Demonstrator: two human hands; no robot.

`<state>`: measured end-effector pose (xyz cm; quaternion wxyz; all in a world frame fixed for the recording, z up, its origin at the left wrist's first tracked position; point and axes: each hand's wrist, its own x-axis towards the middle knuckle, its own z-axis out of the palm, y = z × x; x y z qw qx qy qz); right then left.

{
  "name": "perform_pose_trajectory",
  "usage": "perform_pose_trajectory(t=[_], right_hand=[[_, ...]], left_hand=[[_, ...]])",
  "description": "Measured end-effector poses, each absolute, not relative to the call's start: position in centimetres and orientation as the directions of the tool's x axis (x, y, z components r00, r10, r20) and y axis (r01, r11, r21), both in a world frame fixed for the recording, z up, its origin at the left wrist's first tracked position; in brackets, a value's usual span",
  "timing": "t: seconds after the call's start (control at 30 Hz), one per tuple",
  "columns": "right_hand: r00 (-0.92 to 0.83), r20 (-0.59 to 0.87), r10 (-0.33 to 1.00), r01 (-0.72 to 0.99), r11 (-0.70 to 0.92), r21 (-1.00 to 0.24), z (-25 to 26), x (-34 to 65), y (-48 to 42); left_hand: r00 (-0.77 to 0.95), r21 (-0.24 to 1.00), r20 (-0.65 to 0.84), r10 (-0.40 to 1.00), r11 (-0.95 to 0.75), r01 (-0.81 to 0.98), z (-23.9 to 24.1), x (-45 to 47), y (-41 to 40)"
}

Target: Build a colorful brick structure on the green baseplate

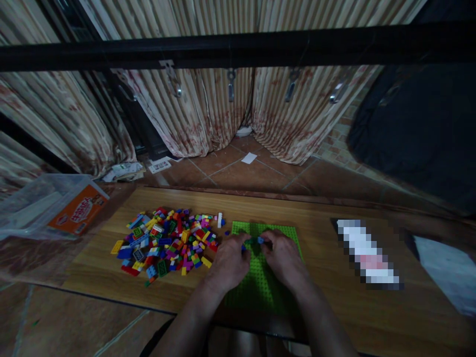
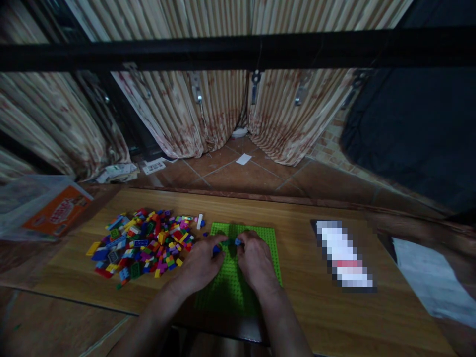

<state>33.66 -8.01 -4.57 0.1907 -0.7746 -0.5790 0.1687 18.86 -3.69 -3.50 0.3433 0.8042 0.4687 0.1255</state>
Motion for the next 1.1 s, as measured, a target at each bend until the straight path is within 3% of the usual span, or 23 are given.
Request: perform_pose_trajectory(t=[0.47,1.1], right_hand=[[0.32,0.017,0.947,0.718,-0.231,-0.657,-5.6,34.5,-8.1],[0.322,0.015,0.946,0.742,-0.242,-0.626,-5.7,34.3,-7.7]], left_hand=[[0.551,0.612,-0.087,0.83,-0.392,0.687,-3.4,19.0,-4.3],[0.601,0.325,-0.166,0.782,-0.531,0.782,-3.1,20.5,-6.4]])
